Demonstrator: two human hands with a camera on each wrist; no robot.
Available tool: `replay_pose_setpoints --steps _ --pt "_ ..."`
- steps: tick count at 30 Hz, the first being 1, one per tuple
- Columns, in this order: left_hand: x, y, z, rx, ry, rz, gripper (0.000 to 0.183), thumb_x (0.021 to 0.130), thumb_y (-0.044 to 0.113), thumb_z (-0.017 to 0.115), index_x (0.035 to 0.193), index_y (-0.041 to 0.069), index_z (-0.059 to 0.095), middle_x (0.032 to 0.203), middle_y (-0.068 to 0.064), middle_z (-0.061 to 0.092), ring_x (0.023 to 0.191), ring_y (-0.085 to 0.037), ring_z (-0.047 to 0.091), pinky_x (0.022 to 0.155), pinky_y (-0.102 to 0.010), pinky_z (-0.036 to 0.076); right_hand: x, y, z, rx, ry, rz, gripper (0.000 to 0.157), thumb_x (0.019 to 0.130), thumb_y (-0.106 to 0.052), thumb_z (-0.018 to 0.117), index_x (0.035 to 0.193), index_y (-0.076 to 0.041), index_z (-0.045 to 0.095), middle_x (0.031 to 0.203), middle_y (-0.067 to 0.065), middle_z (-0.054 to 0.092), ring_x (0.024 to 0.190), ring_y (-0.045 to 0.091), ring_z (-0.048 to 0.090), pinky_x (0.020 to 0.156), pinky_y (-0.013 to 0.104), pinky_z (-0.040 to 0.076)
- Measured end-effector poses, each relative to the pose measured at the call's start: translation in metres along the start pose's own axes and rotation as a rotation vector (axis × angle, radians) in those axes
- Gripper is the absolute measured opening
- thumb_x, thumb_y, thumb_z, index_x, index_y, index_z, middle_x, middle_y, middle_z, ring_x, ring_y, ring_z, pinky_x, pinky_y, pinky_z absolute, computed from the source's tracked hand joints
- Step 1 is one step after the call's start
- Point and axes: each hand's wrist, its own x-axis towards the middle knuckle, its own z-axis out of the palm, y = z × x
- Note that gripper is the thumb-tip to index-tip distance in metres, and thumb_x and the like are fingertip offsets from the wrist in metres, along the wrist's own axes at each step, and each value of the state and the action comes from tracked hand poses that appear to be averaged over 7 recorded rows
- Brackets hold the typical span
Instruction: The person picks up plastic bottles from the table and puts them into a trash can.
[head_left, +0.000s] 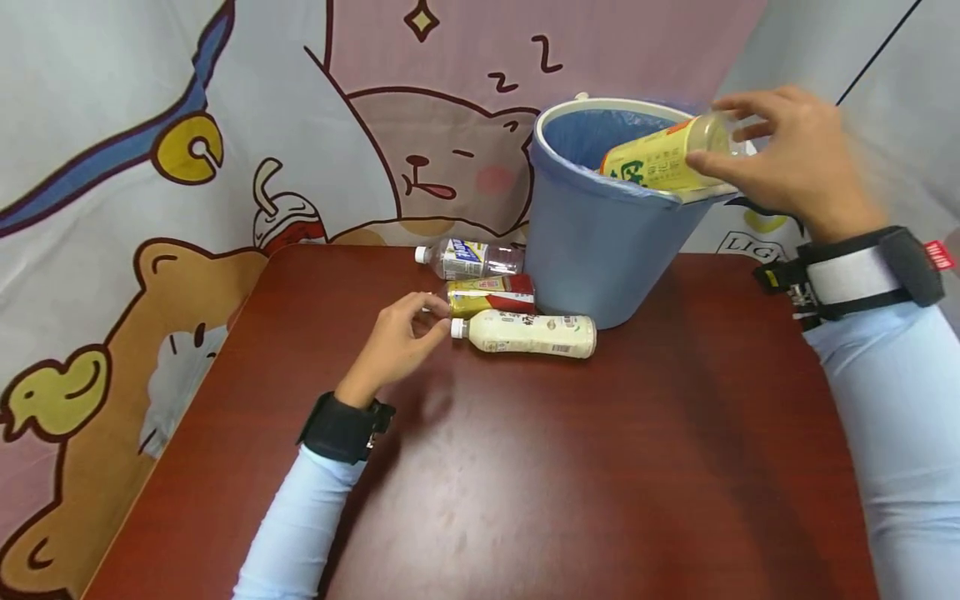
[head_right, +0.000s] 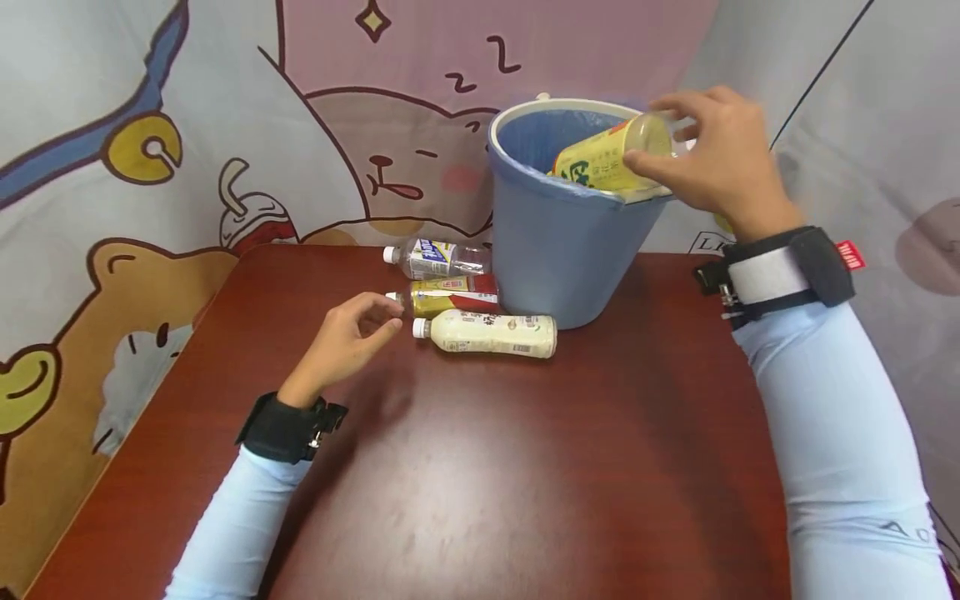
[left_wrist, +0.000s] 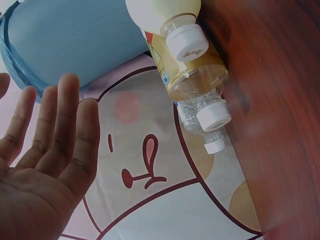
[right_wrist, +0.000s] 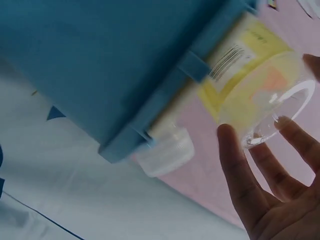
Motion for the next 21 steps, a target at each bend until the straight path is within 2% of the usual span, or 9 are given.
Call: replay_pose_setpoints --steps 3,5,6,9,10,12,15,21 --pt "-0.003 -0.002 0.002 0.001 -0.017 -0.007 0.015 0.092 0.008 0.064 0.106 0.002 0.065 0.103 -0.013 0.065 0.09 -0.026 0.066 0.081 -0.044 0.057 0.008 0.0 0.011 -0.02 -0.08 -0.019 0.065 0.086 -0.041 0.07 0.142 -0.011 0.052 0.137 0.021 0.049 0.118 0.039 0.056 0.065 0.011 0.03" --pt "-0.004 -0.002 0.003 -0.002 -0.028 -0.012 0.015 0.093 0.008 0.064 0.106 0.002 0.065 0.103 -0.013 0.065 0.09 -0.027 0.066 0.081 -0.045 0.057 0.012 0.002 0.016 -0.037 -0.127 -0.023 0.066 0.088 -0.044 0.066 0.143 -0.011 0.05 0.136 0.023 0.05 0.117 0.041 0.057 0.069 0.018 0.034" --pt "-0.004 -0.002 0.003 -0.004 -0.032 -0.013 0.015 0.093 0.008 0.064 0.106 0.002 0.065 0.103 -0.013 0.065 0.09 -0.026 0.066 0.081 -0.044 0.057 0.013 0.003 0.018 -0.05 -0.149 -0.031 0.067 0.089 -0.045 0.064 0.144 -0.01 0.049 0.137 0.025 0.05 0.119 0.048 0.055 0.071 0.022 0.036" --pt "-0.005 -0.001 0.004 -0.009 -0.035 -0.009 0.015 0.093 0.008 0.063 0.106 0.003 0.065 0.103 -0.013 0.065 0.09 -0.026 0.066 0.08 -0.043 0.057 0.016 0.004 0.025 -0.111 -0.185 -0.081 0.066 0.091 -0.047 0.059 0.142 -0.007 0.05 0.134 0.029 0.053 0.115 0.047 0.057 0.078 0.042 0.044" --pt "-0.005 -0.001 0.004 -0.007 -0.034 -0.007 0.014 0.093 0.008 0.063 0.106 0.003 0.065 0.103 -0.012 0.065 0.09 -0.025 0.066 0.08 -0.042 0.056 0.016 0.004 0.028 -0.137 -0.198 -0.105 0.064 0.092 -0.047 0.058 0.141 -0.005 0.051 0.132 0.03 0.054 0.114 0.047 0.057 0.08 0.049 0.044" --pt "-0.004 0.0 0.003 -0.005 -0.029 -0.003 0.014 0.093 0.008 0.063 0.106 0.003 0.065 0.103 -0.012 0.066 0.089 -0.024 0.066 0.079 -0.039 0.056 0.017 0.003 0.032 -0.183 -0.217 -0.144 0.06 0.094 -0.044 0.055 0.137 -0.002 0.055 0.127 0.031 0.057 0.111 0.045 0.057 0.086 0.057 0.043" --pt "-0.003 0.0 0.002 -0.006 -0.026 0.005 0.014 0.093 0.008 0.063 0.106 0.004 0.065 0.103 -0.011 0.066 0.088 -0.024 0.066 0.078 -0.037 0.056 0.016 0.001 0.037 -0.22 -0.232 -0.179 0.052 0.096 -0.038 0.051 0.129 0.0 0.06 0.121 0.031 0.061 0.108 0.044 0.057 0.089 0.059 0.043" --pt "-0.001 0.0 0.001 -0.013 -0.031 0.006 0.015 0.093 0.009 0.063 0.107 0.003 0.065 0.104 -0.012 0.066 0.089 -0.026 0.066 0.079 -0.038 0.056 0.016 -0.003 0.04 -0.199 -0.226 -0.192 0.045 0.098 -0.033 0.046 0.12 0.001 0.065 0.119 0.028 0.064 0.107 0.043 0.059 0.088 0.057 0.045"
